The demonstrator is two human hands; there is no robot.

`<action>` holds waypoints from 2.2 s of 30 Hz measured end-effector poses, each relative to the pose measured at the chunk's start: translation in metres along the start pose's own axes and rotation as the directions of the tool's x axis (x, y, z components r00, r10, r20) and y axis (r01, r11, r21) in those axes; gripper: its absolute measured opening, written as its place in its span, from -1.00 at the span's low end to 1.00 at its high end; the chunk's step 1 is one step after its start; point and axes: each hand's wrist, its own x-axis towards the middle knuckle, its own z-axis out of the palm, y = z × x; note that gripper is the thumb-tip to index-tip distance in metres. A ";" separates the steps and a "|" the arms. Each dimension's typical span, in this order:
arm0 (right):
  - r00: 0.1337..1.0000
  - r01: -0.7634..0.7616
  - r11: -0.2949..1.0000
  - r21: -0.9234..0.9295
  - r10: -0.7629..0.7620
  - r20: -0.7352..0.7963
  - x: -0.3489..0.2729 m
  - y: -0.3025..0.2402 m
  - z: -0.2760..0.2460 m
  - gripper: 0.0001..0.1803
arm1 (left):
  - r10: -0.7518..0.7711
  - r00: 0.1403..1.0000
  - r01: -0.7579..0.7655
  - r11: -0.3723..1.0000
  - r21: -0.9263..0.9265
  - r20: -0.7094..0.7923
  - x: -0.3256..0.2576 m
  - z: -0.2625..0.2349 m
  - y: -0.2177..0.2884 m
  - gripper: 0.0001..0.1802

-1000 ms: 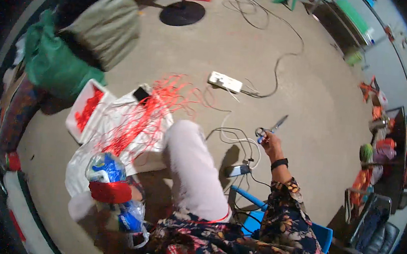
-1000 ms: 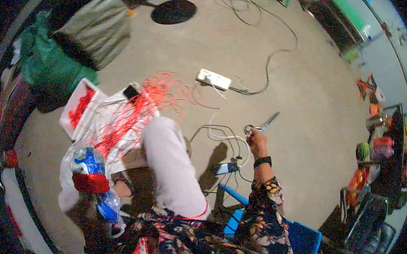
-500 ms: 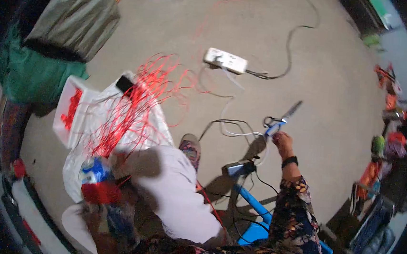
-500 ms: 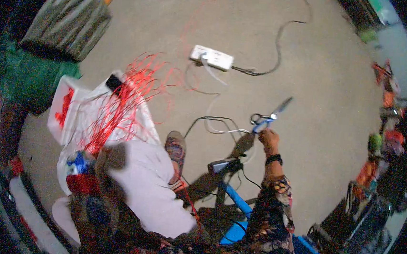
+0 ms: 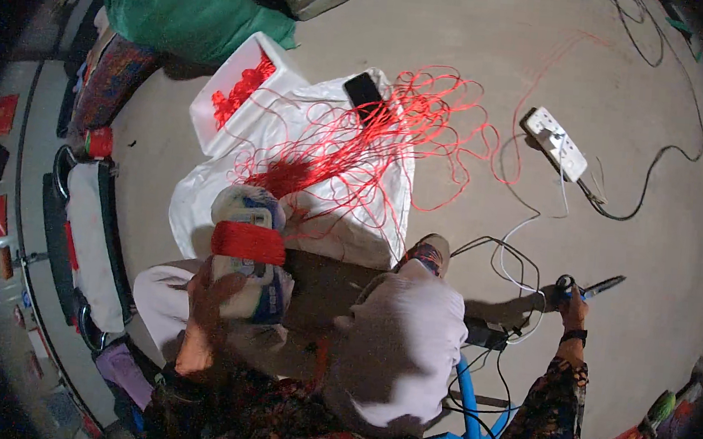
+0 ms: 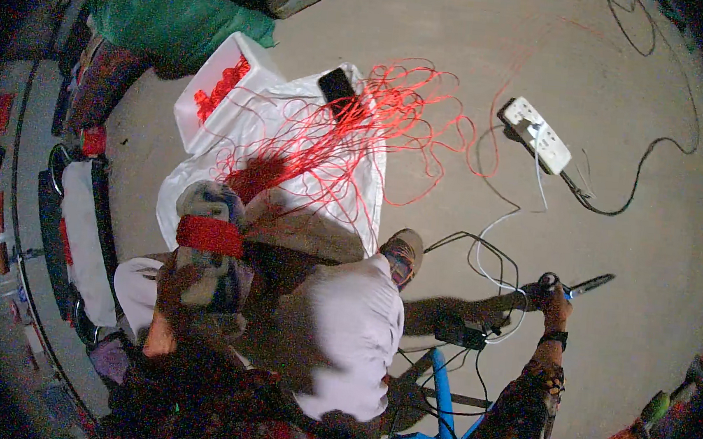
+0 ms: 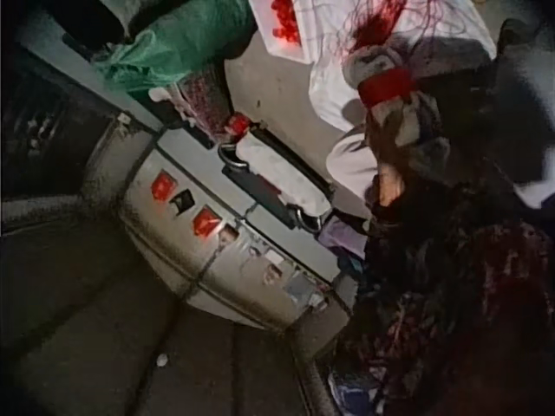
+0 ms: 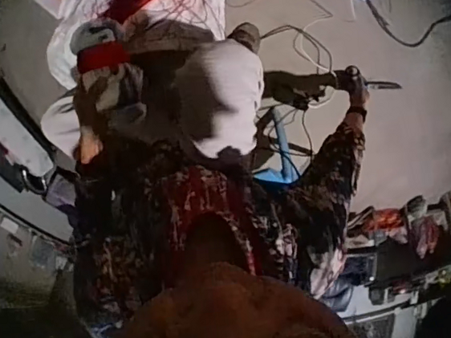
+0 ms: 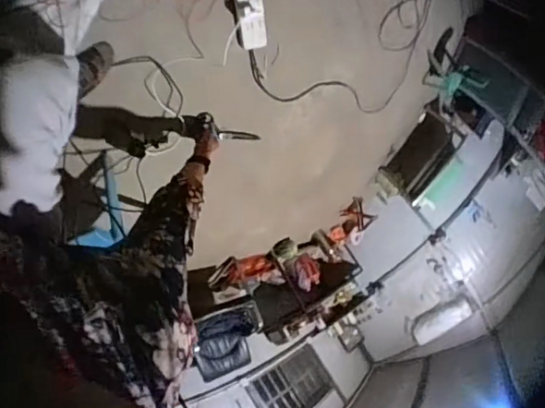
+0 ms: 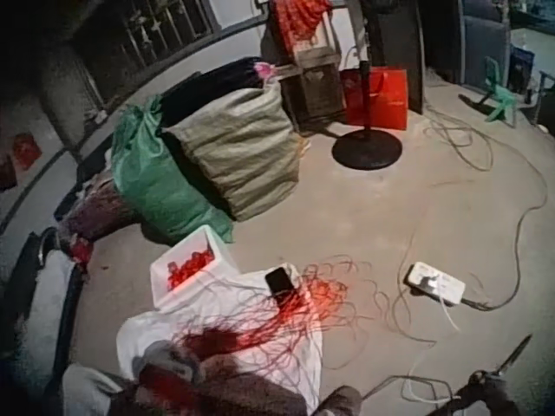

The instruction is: Winding red plastic string around a bundle of blue items wrapped in plastic and cutting it with scissors.

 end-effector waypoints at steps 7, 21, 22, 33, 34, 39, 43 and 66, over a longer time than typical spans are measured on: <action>0.967 -0.248 0.968 0.038 0.245 0.065 -0.008 -0.034 0.041 -0.53 | 0.029 0.994 -0.021 0.997 0.079 -0.104 -0.003 0.008 0.000 -0.53; 0.898 -0.421 0.576 0.701 0.373 0.232 -0.030 -0.038 0.017 -0.68 | 0.042 0.993 -0.055 0.991 -0.118 -0.108 -0.021 0.008 0.004 -0.47; 0.905 -0.401 0.509 0.762 0.350 0.242 -0.034 -0.038 0.008 -0.72 | 0.041 0.997 -0.051 0.987 -0.150 -0.070 -0.022 0.007 0.009 -0.46; 0.930 -0.365 0.372 0.853 0.106 0.352 -0.123 -0.148 0.026 -0.70 | 0.248 0.958 -0.276 0.933 -0.233 -0.142 -0.078 -0.075 0.006 -0.55; 0.954 -0.289 0.425 0.857 0.058 0.293 -0.131 -0.164 0.028 -0.73 | 0.255 0.952 -0.286 0.936 -0.203 -0.166 -0.082 -0.091 0.000 -0.56; 0.925 0.075 0.660 0.748 -0.326 0.195 -0.200 -0.310 0.024 -0.70 | 0.449 0.846 -0.484 0.873 -0.061 -0.287 -0.085 -0.179 -0.050 -0.59; 0.788 0.252 0.514 0.820 -0.601 0.135 -0.254 -0.415 0.024 -0.62 | 0.474 0.826 -0.545 0.810 -0.218 -0.303 -0.117 -0.221 -0.069 -0.61; -0.496 0.648 0.741 0.178 0.233 0.837 -0.578 -0.503 0.205 -0.58 | 0.294 0.810 -0.579 0.263 -0.772 -0.507 -0.240 -0.320 -0.136 -0.56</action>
